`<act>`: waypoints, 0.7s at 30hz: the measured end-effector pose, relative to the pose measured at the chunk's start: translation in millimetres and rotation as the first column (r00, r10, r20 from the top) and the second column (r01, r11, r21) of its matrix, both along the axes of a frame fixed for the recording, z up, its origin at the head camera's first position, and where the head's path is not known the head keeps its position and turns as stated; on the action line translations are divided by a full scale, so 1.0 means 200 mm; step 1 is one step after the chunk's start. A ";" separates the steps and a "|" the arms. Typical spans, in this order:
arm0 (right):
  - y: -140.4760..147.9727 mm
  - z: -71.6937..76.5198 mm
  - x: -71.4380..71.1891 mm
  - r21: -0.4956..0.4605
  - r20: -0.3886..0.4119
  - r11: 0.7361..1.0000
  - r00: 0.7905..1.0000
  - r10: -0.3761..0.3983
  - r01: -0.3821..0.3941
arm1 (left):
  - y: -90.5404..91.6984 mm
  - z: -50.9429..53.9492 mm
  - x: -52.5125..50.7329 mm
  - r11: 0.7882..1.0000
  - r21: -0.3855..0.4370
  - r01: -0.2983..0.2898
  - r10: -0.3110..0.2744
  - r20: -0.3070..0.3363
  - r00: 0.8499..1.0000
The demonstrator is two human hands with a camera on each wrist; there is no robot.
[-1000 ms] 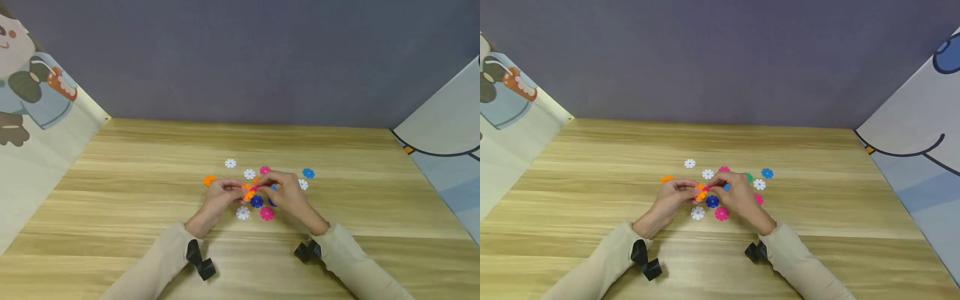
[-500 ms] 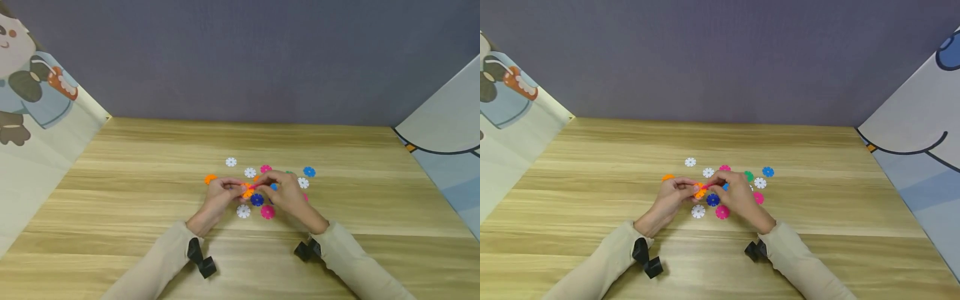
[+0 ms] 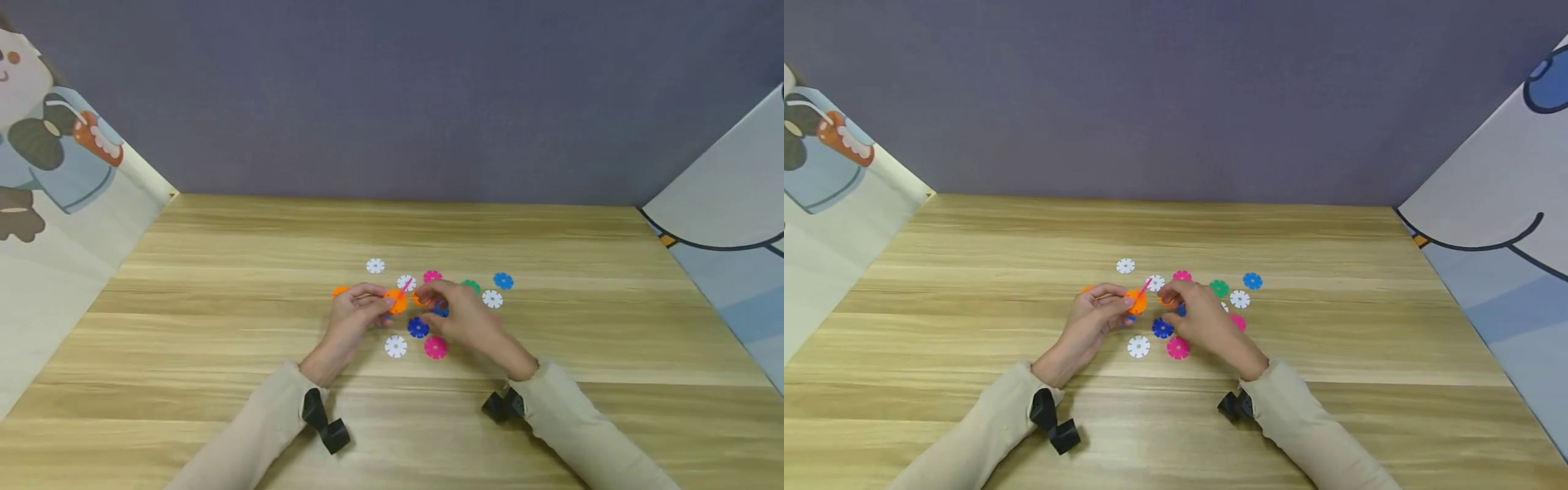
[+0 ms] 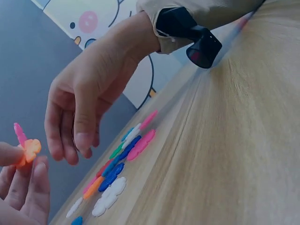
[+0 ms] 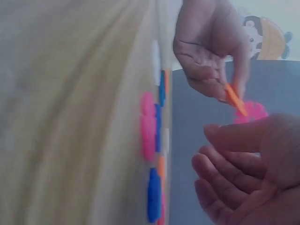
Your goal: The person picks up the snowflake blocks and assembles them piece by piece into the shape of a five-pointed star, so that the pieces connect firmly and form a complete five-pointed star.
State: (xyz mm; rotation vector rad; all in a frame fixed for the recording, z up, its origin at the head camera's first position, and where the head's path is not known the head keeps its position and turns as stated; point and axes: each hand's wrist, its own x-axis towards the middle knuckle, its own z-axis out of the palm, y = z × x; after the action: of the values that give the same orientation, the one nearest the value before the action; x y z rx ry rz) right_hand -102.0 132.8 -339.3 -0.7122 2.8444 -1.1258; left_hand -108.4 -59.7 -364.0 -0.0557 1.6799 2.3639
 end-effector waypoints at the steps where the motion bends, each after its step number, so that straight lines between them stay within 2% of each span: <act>1: 0.00 0.00 0.00 0.016 0.015 1.000 1.000 0.002 -0.002 | 0.00 0.00 0.00 1.000 0.013 0.002 -0.002 -0.001 1.000; 8: -0.02 -0.03 0.01 0.076 0.067 0.997 0.998 0.011 -0.016 | 0.01 0.00 0.01 0.998 0.058 0.038 -0.038 0.002 0.999; 15: -0.04 -0.05 0.02 0.143 0.146 0.990 0.989 -0.019 -0.002 | 0.02 0.00 0.01 0.998 0.050 0.027 -0.028 0.006 1.000; 21: -0.06 -0.05 0.02 0.191 0.136 0.982 0.990 -0.038 0.011 | 0.02 0.00 0.01 1.000 0.005 0.023 -0.023 -0.014 1.000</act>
State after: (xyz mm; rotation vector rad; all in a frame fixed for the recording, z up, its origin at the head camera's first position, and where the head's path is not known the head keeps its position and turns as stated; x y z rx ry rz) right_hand -97.4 121.4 -349.7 -0.5651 2.7986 -0.8533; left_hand -106.1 -55.4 -364.7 -0.0188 1.6716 2.3568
